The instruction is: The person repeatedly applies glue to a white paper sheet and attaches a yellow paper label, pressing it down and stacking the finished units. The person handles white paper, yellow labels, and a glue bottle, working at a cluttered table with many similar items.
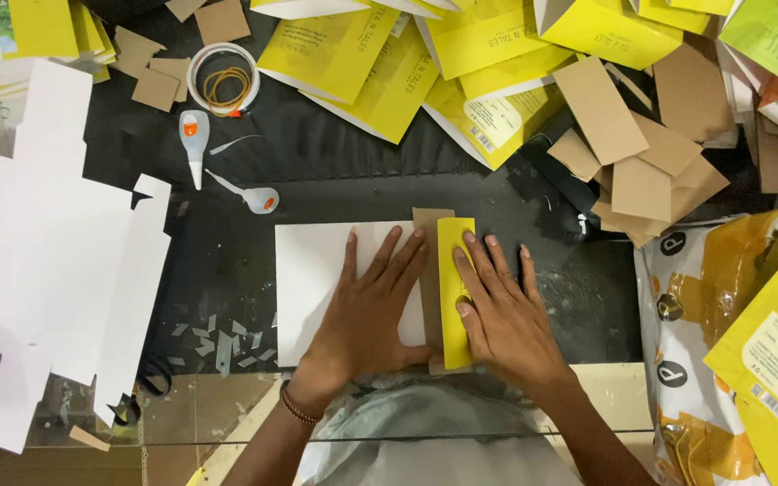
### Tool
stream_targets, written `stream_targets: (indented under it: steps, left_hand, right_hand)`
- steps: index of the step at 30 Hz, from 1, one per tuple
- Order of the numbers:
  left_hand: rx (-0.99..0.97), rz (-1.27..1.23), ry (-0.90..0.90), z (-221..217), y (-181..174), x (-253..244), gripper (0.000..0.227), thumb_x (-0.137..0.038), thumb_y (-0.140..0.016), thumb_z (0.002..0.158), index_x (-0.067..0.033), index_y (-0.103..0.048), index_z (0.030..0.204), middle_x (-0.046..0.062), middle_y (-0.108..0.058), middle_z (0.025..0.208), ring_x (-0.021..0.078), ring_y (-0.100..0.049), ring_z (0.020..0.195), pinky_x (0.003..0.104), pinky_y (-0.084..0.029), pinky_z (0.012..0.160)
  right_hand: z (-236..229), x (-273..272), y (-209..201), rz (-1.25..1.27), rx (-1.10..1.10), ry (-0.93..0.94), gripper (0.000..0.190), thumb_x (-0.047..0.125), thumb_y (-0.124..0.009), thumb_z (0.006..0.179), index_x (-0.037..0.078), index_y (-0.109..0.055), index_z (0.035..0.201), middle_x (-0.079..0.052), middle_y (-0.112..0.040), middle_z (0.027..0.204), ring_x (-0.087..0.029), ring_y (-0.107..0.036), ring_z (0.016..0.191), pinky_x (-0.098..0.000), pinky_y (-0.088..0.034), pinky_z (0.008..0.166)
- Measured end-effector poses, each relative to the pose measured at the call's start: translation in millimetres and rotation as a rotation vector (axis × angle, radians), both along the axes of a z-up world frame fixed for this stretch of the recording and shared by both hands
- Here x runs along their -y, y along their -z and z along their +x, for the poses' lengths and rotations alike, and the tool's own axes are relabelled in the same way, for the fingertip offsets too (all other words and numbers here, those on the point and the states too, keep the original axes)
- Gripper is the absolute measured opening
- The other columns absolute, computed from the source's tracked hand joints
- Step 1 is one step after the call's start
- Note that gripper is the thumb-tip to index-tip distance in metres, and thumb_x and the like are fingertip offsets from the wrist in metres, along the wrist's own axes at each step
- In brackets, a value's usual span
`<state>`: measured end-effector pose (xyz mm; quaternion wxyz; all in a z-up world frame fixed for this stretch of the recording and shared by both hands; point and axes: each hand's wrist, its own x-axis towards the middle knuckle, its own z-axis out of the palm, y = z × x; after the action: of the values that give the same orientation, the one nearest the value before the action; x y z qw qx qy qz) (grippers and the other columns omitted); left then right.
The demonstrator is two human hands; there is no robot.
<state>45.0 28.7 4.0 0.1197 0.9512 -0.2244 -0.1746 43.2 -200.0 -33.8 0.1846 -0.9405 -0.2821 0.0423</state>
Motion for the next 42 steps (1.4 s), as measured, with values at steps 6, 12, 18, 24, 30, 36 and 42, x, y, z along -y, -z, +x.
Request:
stream_targets:
  steps: [6,12,18,24,30,36,42]
  left_hand:
    - [-0.131,-0.085,-0.005,11,-15,-8,0.124,-0.064,-0.075,0.069,-0.0097,-0.018,0.164,0.010,-0.016,0.173,0.0305,-0.011,0.159,0.066,0.006,0.124]
    - [-0.188,-0.157,0.016,13,-16,-15,0.126,-0.056,-0.081,0.070,-0.0067,-0.014,0.165,0.014,-0.011,0.174,0.0332,-0.010,0.159,0.063,0.006,0.124]
    - [-0.178,-0.226,0.004,12,-16,-17,0.126,-0.051,-0.083,0.070,-0.0046,-0.014,0.165,0.016,-0.015,0.173,0.0334,-0.010,0.160,0.060,0.009,0.124]
    - [-0.269,-0.333,0.032,15,-28,-16,0.116,-0.046,-0.081,0.075,-0.0025,-0.020,0.163,0.022,-0.017,0.171,0.0399,-0.014,0.158,0.063,0.007,0.124]
    - [-0.150,-0.312,0.022,0,-5,-6,0.086,-0.043,-0.061,0.091,-0.0039,-0.030,0.161,0.016,-0.021,0.172,0.0328,-0.014,0.159,0.057,0.001,0.127]
    - [0.094,-0.093,-0.001,-12,9,7,0.076,-0.052,-0.050,0.101,-0.0056,-0.034,0.160,0.013,-0.023,0.171,0.0299,-0.018,0.158,0.058,-0.007,0.127]
    - [0.151,-0.268,0.079,-12,7,-5,0.092,-0.048,-0.062,0.095,0.0014,-0.023,0.161,0.019,-0.019,0.172,0.0322,-0.012,0.161,0.055,-0.005,0.129]
  right_hand:
    - [-2,-3,0,0.001,0.023,0.014,0.058,0.038,-0.029,0.110,0.017,-0.031,0.164,-0.009,-0.020,0.173,-0.033,-0.017,0.158,-0.0579,0.004,0.125]
    - [-1,-5,-3,-0.086,0.029,0.010,0.057,0.037,-0.033,0.108,0.016,-0.035,0.161,-0.012,-0.024,0.172,-0.035,-0.020,0.157,-0.0599,0.000,0.125]
    - [-1,-10,-2,-0.109,0.096,0.025,0.057,0.037,-0.036,0.107,0.018,-0.036,0.160,-0.008,-0.025,0.172,-0.035,-0.019,0.158,-0.0620,-0.003,0.125]
    - [10,-10,-28,-0.142,0.048,0.030,0.063,0.047,-0.049,0.099,0.021,-0.045,0.156,-0.003,-0.033,0.169,-0.037,-0.020,0.158,-0.0675,0.001,0.121]
    - [16,-17,-34,-0.047,-0.036,0.057,0.067,0.040,-0.058,0.095,0.018,-0.047,0.157,-0.003,-0.037,0.168,-0.036,-0.019,0.158,-0.0700,0.001,0.120]
    - [-15,-7,-21,-0.125,-0.041,0.010,0.059,0.036,-0.043,0.105,0.016,-0.038,0.160,-0.002,-0.034,0.169,-0.032,-0.020,0.158,-0.0659,0.002,0.123]
    - [-66,5,-17,-0.179,0.100,-0.047,0.058,0.032,-0.049,0.102,0.020,-0.040,0.158,0.006,-0.037,0.168,-0.029,-0.031,0.157,-0.0686,-0.020,0.121]
